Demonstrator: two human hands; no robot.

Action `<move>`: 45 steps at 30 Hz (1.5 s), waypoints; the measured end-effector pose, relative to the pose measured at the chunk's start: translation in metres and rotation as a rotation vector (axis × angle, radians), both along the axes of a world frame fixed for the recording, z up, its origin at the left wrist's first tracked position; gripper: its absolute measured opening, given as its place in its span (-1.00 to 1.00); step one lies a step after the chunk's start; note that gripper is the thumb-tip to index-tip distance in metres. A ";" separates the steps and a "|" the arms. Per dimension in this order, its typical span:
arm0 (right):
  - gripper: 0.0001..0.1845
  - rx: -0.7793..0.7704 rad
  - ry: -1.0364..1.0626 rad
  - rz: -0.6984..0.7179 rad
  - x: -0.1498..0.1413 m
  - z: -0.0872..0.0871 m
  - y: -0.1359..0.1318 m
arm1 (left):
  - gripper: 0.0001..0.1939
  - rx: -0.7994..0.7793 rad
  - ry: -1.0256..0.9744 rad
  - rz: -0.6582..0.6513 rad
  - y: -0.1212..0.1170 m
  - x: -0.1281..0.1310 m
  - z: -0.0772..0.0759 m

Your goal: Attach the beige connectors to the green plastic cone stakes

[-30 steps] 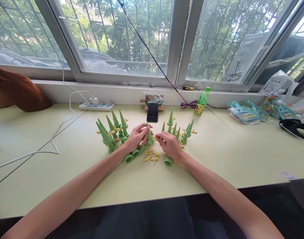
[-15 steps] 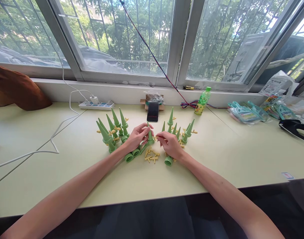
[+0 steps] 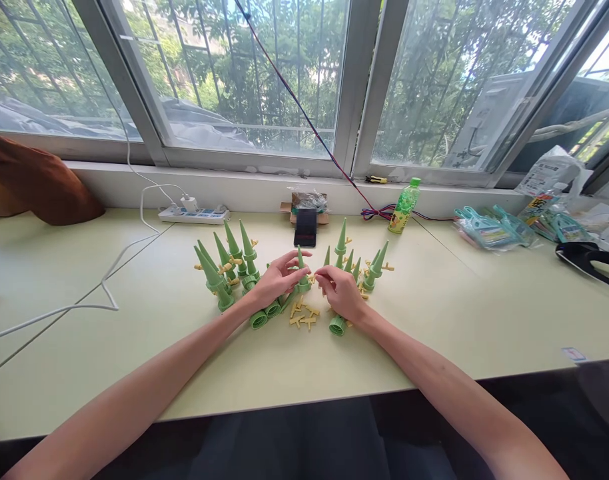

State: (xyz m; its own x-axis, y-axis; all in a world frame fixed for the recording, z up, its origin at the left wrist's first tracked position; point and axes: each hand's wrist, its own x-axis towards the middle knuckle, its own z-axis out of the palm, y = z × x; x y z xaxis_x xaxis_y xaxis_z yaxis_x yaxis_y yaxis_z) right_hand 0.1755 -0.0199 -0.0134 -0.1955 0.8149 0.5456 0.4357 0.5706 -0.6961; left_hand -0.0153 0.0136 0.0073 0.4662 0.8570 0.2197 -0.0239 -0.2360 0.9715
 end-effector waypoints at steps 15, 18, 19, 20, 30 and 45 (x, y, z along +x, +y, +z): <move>-0.78 0.048 0.086 -0.078 0.000 0.001 -0.001 | -0.65 0.017 0.097 -0.130 0.001 -0.001 -0.002; -0.76 0.030 0.068 -0.076 0.001 0.000 -0.001 | -0.65 0.021 0.096 -0.138 0.003 -0.002 -0.005; -0.76 0.024 0.059 -0.079 0.002 0.000 0.000 | -0.65 0.022 0.096 -0.141 0.004 -0.002 -0.006; -0.75 0.018 0.050 -0.082 0.002 0.000 0.000 | -0.65 0.021 0.097 -0.146 0.004 -0.002 -0.006; -0.69 0.038 -0.056 -0.123 0.004 0.001 0.001 | -0.65 0.038 0.110 -0.197 0.008 -0.004 -0.009; -0.60 0.002 -0.079 -0.112 0.002 0.003 -0.001 | -0.61 0.026 0.155 -0.137 0.005 -0.002 -0.005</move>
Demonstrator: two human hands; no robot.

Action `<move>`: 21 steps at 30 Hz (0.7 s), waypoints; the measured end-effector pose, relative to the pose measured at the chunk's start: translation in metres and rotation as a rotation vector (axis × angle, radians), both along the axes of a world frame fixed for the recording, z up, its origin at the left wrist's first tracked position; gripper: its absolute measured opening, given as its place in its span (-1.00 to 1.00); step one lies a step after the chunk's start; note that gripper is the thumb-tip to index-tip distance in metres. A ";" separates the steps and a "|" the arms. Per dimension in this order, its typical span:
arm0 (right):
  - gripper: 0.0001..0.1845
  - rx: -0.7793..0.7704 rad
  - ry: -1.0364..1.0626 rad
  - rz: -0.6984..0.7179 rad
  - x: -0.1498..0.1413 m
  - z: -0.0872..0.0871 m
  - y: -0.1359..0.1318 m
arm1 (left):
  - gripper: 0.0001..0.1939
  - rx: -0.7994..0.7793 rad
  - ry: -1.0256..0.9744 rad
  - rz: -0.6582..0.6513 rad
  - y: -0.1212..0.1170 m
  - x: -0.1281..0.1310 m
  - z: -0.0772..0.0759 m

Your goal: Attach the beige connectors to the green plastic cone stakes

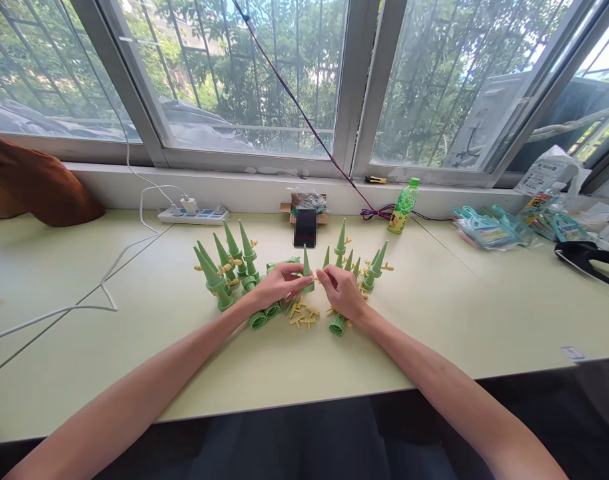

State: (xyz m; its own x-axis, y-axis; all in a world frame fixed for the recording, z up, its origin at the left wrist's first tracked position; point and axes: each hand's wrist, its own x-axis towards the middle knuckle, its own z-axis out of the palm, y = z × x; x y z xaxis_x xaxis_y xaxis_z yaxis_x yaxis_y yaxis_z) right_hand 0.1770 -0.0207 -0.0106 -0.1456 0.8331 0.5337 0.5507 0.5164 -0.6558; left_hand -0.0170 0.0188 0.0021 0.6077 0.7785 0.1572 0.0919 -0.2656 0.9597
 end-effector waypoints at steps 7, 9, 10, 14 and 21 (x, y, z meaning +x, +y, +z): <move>-0.56 0.036 -0.030 0.005 -0.001 -0.002 0.000 | -0.60 0.093 0.002 -0.049 -0.003 0.001 0.002; -0.55 0.038 -0.044 0.003 -0.001 -0.003 0.001 | -0.59 0.135 -0.012 -0.041 -0.004 0.002 0.003; -0.54 0.036 -0.047 0.003 -0.001 -0.004 0.002 | -0.58 0.151 -0.016 -0.033 -0.005 0.002 0.004; -0.53 0.012 -0.026 0.003 -0.002 -0.003 0.002 | -0.63 0.132 -0.009 -0.034 -0.005 0.002 0.004; -0.73 -0.019 0.030 0.042 0.000 0.001 -0.001 | -0.60 -0.030 -0.030 0.057 0.001 -0.001 -0.002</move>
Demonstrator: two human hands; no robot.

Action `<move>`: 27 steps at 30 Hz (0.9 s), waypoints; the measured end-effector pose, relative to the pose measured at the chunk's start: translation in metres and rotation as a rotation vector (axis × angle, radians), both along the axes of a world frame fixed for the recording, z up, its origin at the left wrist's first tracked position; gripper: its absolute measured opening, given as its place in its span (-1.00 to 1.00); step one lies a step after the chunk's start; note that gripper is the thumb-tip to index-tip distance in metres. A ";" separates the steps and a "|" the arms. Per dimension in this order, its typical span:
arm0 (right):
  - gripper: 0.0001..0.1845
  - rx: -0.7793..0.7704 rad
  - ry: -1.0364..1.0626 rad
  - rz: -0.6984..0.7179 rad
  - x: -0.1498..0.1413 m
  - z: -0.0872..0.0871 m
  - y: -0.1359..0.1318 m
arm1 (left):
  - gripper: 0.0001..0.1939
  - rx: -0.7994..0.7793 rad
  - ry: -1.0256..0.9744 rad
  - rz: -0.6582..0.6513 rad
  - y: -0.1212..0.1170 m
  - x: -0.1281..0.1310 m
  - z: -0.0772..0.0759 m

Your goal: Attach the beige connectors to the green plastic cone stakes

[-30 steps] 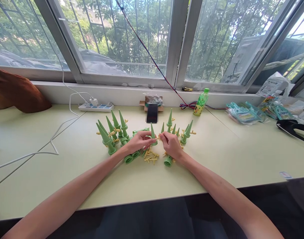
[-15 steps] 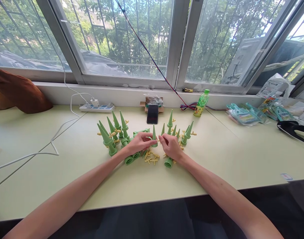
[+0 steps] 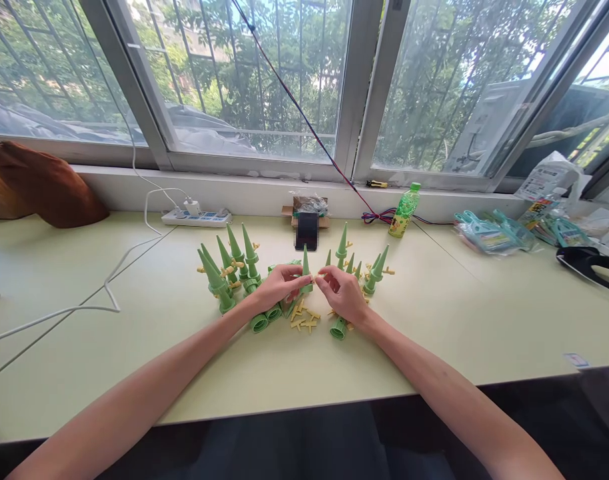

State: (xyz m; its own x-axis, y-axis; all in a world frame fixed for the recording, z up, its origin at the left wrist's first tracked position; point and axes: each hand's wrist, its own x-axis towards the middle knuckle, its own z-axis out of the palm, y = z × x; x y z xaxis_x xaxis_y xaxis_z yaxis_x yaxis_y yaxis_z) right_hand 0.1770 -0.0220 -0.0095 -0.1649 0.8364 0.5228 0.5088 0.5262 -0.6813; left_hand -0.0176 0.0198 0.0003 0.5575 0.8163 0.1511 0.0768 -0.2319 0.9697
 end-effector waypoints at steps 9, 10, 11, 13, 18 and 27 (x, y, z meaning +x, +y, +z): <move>-0.73 0.069 -0.064 0.052 0.002 -0.006 0.006 | -0.57 -0.069 -0.020 -0.010 0.002 -0.001 -0.001; -0.73 0.073 -0.077 0.053 0.002 -0.006 0.006 | -0.58 -0.064 -0.015 -0.018 0.002 -0.001 -0.001; -0.72 0.074 -0.091 0.055 0.002 -0.007 0.006 | -0.59 -0.057 -0.010 -0.027 0.002 -0.001 -0.001; -0.70 0.066 -0.119 0.064 0.003 -0.008 0.006 | -0.60 -0.039 -0.005 -0.043 0.001 -0.001 -0.002; -0.64 0.055 -0.170 0.083 0.005 -0.009 0.007 | -0.60 0.019 -0.009 -0.061 0.000 -0.001 -0.001; -0.61 0.056 -0.161 0.096 0.005 -0.009 0.007 | -0.60 0.067 0.010 -0.078 -0.001 -0.001 0.002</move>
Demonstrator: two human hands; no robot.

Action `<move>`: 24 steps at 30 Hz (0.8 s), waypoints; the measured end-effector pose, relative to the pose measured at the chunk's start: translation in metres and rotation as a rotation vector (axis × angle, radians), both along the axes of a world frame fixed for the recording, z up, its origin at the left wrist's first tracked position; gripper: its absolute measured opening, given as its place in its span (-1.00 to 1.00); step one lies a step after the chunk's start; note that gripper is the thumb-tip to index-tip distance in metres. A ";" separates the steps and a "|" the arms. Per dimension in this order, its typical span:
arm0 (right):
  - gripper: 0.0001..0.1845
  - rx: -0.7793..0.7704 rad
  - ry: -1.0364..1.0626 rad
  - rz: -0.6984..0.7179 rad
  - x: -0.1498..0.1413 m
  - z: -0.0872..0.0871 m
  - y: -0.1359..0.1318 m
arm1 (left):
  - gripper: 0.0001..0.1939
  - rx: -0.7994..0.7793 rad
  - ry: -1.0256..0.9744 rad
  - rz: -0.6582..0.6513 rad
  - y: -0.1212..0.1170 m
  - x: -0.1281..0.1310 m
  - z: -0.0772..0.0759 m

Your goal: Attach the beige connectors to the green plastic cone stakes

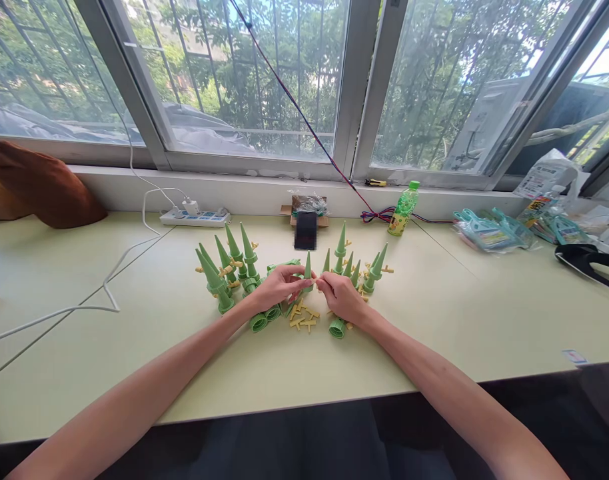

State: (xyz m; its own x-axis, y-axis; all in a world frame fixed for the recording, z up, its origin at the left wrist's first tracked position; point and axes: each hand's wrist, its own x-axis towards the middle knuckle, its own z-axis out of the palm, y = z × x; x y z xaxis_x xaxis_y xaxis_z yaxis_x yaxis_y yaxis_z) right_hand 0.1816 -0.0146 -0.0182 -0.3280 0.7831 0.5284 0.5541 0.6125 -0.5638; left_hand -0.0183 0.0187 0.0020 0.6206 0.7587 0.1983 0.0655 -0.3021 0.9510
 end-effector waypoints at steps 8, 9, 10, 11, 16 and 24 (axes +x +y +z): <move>-0.62 0.027 0.060 -0.091 -0.005 0.006 -0.005 | -0.49 -0.117 -0.086 0.151 0.001 0.003 0.000; -0.64 0.040 0.066 -0.101 -0.005 0.006 -0.005 | -0.48 -0.130 -0.091 0.163 0.002 0.003 0.000; -0.65 0.053 0.072 -0.110 -0.005 0.006 -0.005 | -0.48 -0.136 -0.088 0.170 0.002 0.003 0.000; -0.65 0.066 0.077 -0.117 -0.005 0.006 -0.005 | -0.49 -0.138 -0.083 0.171 0.002 0.003 -0.001; -0.67 0.134 0.062 -0.114 -0.005 0.004 -0.004 | -0.50 -0.166 -0.088 0.122 0.001 0.004 0.000; -0.70 0.173 -0.002 -0.085 -0.002 -0.001 -0.002 | -0.50 -0.256 -0.047 0.074 0.000 0.003 0.003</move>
